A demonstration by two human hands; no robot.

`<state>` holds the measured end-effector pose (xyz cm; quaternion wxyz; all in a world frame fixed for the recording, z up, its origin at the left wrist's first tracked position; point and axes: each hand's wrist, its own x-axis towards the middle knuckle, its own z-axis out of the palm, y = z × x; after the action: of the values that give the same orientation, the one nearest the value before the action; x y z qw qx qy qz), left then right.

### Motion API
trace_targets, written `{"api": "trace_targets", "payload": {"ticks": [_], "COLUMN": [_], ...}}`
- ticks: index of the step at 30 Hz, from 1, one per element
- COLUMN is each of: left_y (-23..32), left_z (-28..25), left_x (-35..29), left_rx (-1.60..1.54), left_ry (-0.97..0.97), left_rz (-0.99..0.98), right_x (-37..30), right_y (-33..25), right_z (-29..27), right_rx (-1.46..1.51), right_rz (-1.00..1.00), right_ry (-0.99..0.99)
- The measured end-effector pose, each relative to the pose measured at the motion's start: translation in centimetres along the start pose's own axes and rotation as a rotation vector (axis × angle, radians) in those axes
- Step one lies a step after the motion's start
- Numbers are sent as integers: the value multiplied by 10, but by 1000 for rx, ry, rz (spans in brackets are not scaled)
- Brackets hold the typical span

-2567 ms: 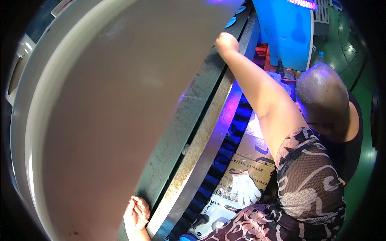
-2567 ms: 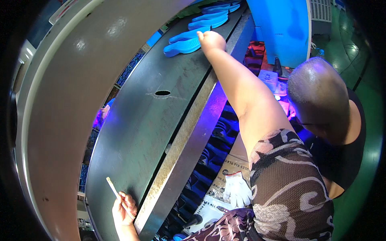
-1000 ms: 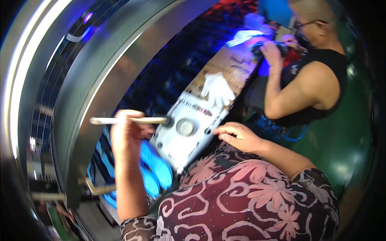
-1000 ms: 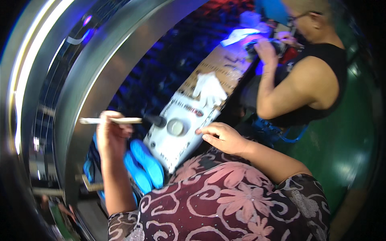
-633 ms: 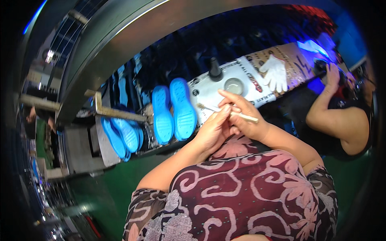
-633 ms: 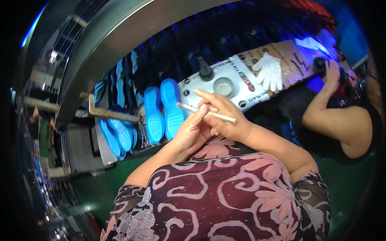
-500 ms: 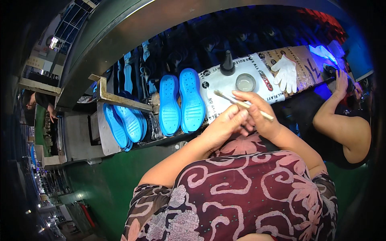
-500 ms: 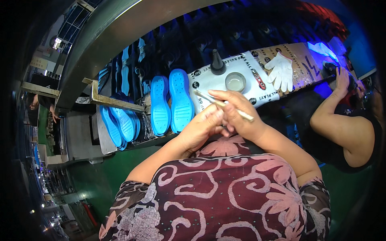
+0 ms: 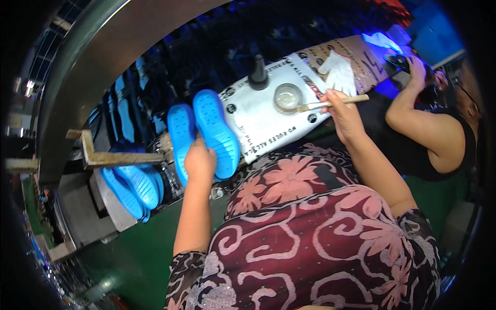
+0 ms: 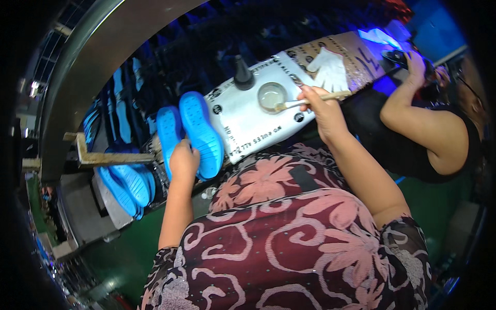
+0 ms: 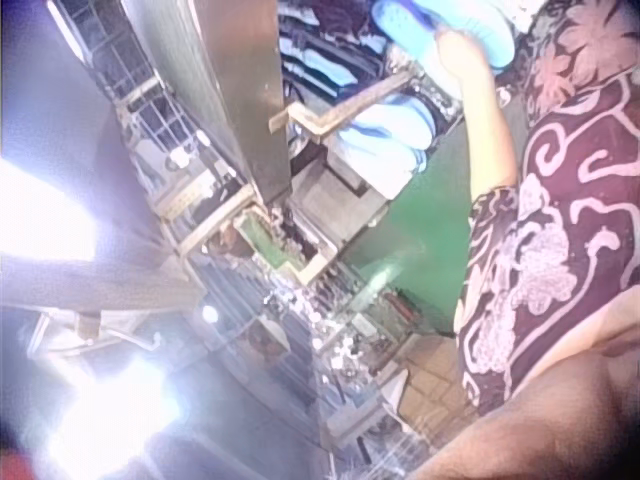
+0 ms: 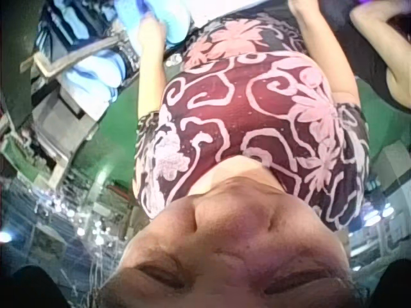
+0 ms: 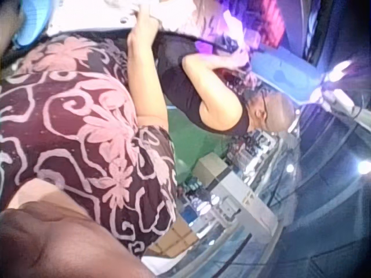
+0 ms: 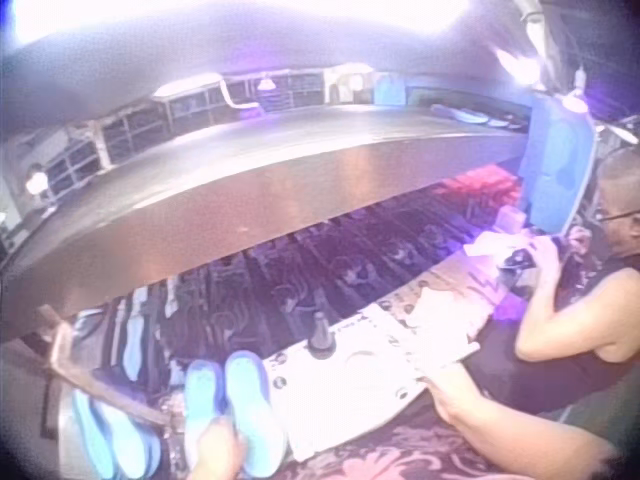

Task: The person repeatedly picks up shoe soles, applies liquid to them using a brush, and places them onto an overhead conveyor belt.

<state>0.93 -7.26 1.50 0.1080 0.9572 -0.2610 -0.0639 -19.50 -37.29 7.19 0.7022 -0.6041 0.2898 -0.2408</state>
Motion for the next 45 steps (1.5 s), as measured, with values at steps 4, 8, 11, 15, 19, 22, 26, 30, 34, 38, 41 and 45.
{"api": "trace_targets", "payload": {"ticks": [4,8,11,15,19,22,26,30,34,38,41,45], "left_y": [9,19,3,-3,36,70,99,111,120,120,118,116], "left_z": [-5,-15,5,4,-26,-48,-60,-64,-70,-67,-62,-58], "left_x": [9,9,0,-9,-23,-28,-26,-27,-33,-35,-34,-33], "left_rx": [95,1,-461,-1557,-1795,-1704,-1455,-1250,-1297,-1183,-1152,-1139], "left_ry": [-45,-172,-157,-610,-465,-362,-22,222,247,305,358,442], "left_rz": [19,-118,-178,-537,-486,-208,-55,132,135,186,234,307], "right_x": [13,21,26,33,28,22,1,-16,-21,-22,-22,-21], "right_y": [-12,-7,-3,0,-10,-26,-54,-65,-59,-57,-55,-50], "right_z": [8,0,-6,-7,-1,8,33,48,52,58,61,62], "right_rx": [-75,-100,-84,-20,202,243,42,-399,-541,-534,-567,-568], "right_rz": [-49,-28,19,64,125,96,10,-499,-742,-832,-816,-823], "right_ry": [-2,-6,-38,-75,-128,-201,-246,-434,-390,-369,-377,-348]}}
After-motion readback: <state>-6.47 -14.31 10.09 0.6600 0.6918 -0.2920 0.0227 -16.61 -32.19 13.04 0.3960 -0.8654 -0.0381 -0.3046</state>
